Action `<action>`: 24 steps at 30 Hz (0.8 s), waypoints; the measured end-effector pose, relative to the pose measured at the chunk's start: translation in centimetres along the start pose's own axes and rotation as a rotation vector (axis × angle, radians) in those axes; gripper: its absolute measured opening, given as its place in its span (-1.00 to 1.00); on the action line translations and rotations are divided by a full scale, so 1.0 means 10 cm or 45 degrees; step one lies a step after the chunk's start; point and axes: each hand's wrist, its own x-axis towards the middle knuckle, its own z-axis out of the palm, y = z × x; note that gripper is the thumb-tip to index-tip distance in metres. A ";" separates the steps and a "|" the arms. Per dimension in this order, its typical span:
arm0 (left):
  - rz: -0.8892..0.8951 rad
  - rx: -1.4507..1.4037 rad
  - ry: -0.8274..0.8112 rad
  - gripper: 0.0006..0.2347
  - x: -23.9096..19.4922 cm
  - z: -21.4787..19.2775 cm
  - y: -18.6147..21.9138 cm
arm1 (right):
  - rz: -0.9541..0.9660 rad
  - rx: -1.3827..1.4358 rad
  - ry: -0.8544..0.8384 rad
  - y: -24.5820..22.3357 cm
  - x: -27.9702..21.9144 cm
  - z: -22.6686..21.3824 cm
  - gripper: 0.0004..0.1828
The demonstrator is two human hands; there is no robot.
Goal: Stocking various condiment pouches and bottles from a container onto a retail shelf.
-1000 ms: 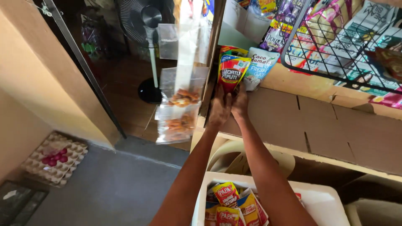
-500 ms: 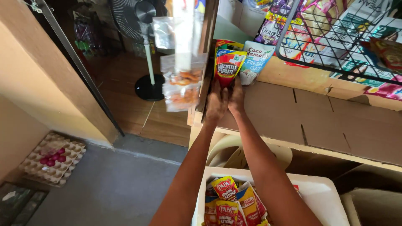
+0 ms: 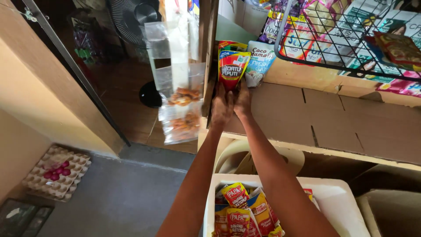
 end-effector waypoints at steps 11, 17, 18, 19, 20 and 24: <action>0.201 0.160 0.131 -0.51 0.00 0.11 -0.22 | 0.517 0.813 0.361 0.17 0.18 -0.04 -0.61; -0.071 0.042 -0.042 -0.47 0.05 -0.02 0.09 | 0.238 0.054 0.194 -0.01 0.06 -0.03 -0.57; -0.058 0.050 -0.039 -0.46 0.02 -0.04 0.10 | 0.048 -0.283 0.096 0.01 0.00 -0.04 -0.52; -0.065 0.051 -0.043 -0.46 0.03 -0.03 0.05 | 0.056 -0.284 0.099 0.10 0.02 -0.10 -0.52; 0.024 0.130 -0.005 -0.47 0.02 0.01 0.00 | 0.101 -0.191 0.094 0.19 0.02 -0.18 -0.62; -0.013 0.163 -0.028 -0.40 -0.09 -0.03 0.16 | 0.457 0.751 0.444 0.61 -0.02 -0.51 -0.71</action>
